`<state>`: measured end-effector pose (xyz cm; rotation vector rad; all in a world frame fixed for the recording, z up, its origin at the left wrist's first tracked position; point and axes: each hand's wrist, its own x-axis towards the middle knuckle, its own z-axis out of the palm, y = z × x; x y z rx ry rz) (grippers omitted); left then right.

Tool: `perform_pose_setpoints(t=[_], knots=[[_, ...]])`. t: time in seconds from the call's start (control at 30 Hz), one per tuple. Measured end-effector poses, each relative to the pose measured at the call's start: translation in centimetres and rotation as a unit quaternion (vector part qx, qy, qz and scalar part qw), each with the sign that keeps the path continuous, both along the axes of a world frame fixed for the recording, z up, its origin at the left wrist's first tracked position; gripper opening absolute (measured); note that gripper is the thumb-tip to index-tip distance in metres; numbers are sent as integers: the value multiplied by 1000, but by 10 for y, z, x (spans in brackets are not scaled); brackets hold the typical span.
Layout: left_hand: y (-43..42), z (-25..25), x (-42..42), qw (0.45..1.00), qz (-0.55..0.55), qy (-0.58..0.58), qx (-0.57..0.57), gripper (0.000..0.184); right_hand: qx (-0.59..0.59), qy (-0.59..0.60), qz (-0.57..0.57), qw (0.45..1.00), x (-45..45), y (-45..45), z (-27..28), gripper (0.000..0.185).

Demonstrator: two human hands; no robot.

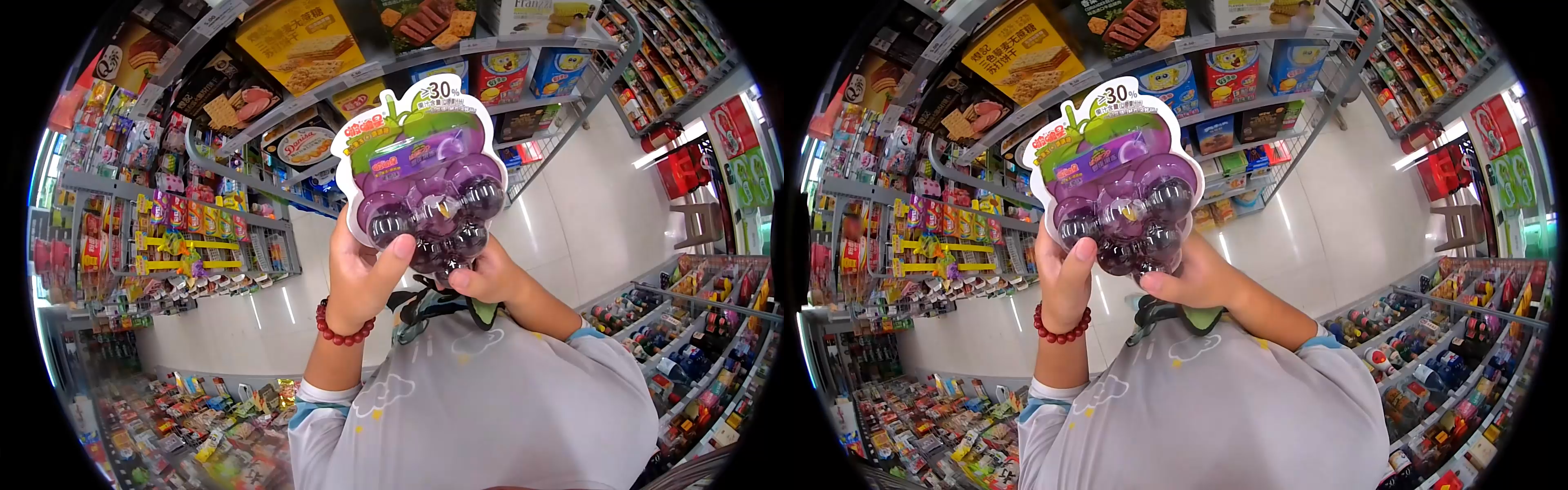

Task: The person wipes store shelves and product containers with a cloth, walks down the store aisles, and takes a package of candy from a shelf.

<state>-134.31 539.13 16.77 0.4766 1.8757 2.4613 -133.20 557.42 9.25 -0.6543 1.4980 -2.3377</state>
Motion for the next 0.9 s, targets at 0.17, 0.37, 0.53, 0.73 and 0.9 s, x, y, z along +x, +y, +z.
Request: perform_pose_setpoints(t=[0.17,0.37,0.53,0.73,0.9], knots=[[6,-10,-2,999,-2,21,-41,53,42,21,-20,999,1,15,-12,58],[12,-29,3,998,-43,-14,-38,48,57,-29,-36,997,22,39,-37,105],[8,-40,13,992,-103,-28,-69,52,-67,-100,-113,986,35,37,-58,96],[-4,-54,28,984,-123,-130,-16,55,-70,-134,-129,980,34,23,-77,100],[-14,-49,38,981,-94,-167,-4,52,-65,-140,-119,981,28,5,-64,94]])
